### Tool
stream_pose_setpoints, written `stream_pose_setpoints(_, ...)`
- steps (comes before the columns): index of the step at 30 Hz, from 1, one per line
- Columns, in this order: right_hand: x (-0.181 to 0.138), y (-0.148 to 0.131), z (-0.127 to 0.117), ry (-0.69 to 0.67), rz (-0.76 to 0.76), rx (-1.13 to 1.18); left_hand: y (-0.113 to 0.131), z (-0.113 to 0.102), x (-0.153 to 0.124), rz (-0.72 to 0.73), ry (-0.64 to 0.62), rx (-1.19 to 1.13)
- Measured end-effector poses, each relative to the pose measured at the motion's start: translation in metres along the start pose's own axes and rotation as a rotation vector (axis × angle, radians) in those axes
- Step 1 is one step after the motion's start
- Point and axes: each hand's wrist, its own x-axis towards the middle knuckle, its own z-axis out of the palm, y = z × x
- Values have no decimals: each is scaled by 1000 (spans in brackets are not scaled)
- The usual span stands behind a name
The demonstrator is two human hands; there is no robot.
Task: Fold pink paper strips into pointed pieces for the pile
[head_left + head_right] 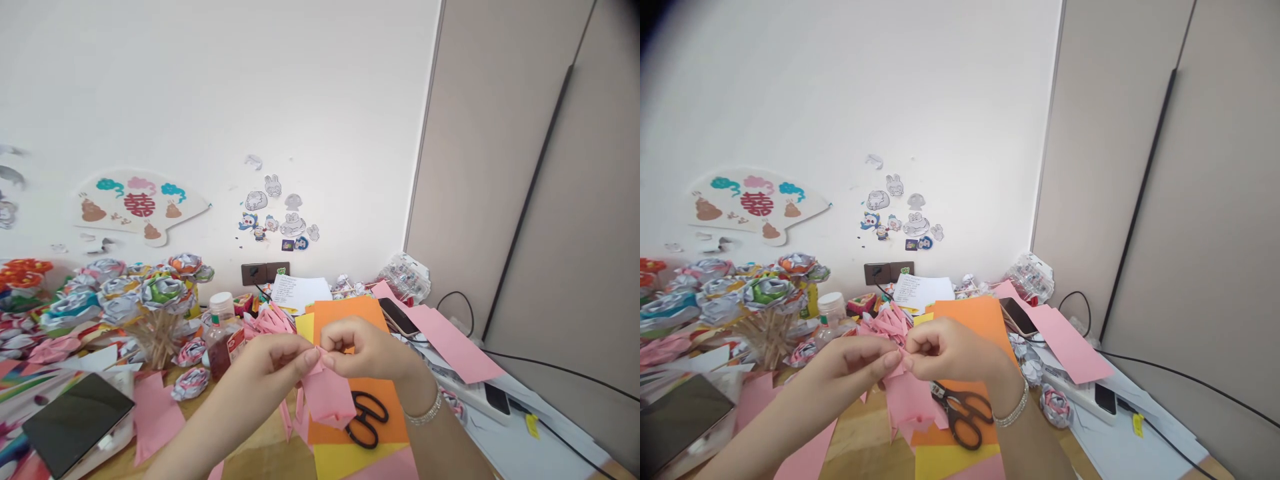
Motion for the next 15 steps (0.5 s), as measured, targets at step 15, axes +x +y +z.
stream_pose_setpoints(15,6,-1,4,161,7,-165,-9,-2,5,70,269,244)
